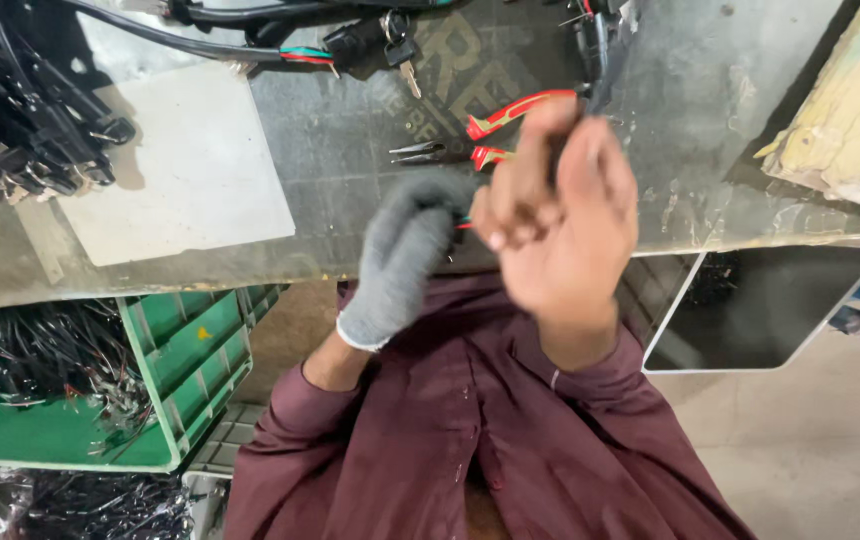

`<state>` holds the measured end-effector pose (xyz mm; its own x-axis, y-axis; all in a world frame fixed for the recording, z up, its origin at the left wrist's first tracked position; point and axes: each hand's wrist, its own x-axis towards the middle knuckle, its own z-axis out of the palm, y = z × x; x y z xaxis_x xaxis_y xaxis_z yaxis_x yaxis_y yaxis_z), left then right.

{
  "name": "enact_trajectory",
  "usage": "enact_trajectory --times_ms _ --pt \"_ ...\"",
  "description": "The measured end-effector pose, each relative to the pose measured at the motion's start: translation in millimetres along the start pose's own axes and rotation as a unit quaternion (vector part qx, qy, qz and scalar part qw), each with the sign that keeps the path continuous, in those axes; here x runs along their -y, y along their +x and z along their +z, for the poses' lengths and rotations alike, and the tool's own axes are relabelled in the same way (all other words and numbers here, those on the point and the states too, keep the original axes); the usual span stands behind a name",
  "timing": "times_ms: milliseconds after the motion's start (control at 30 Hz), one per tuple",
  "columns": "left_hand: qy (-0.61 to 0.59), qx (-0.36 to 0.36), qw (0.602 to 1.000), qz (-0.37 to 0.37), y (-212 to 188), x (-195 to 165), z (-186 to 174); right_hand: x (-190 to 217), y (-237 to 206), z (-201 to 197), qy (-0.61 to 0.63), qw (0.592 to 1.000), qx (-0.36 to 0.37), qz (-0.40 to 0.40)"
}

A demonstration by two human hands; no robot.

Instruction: The person repeatedly picks up black wires with exposed ends, inserts them into small black connectors, and crimps the connectors using red-handled pliers. The person then places the finished assemblies on the table and repeats the process with additional wires.

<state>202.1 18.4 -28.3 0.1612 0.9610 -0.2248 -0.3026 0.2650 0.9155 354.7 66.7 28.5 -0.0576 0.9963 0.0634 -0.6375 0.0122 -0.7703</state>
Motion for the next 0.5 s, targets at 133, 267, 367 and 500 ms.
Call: enact_trajectory --times_ms 133,267,367,500 --pt "-0.064 0.107 0.992 -0.029 2 -23 -4 7 -19 30 -0.329 0.89 0.288 -0.128" --pt "0.082 0.102 0.987 0.095 13 -42 -2 20 -26 17 -0.374 0.864 0.3 -0.153" --pt "-0.413 -0.036 0.908 -0.068 24 -39 -16 11 -24 10 -0.62 0.726 0.226 -0.196" --pt "-0.056 0.016 0.983 0.176 11 -22 -26 -17 -11 8 -0.653 0.712 0.217 -0.14"
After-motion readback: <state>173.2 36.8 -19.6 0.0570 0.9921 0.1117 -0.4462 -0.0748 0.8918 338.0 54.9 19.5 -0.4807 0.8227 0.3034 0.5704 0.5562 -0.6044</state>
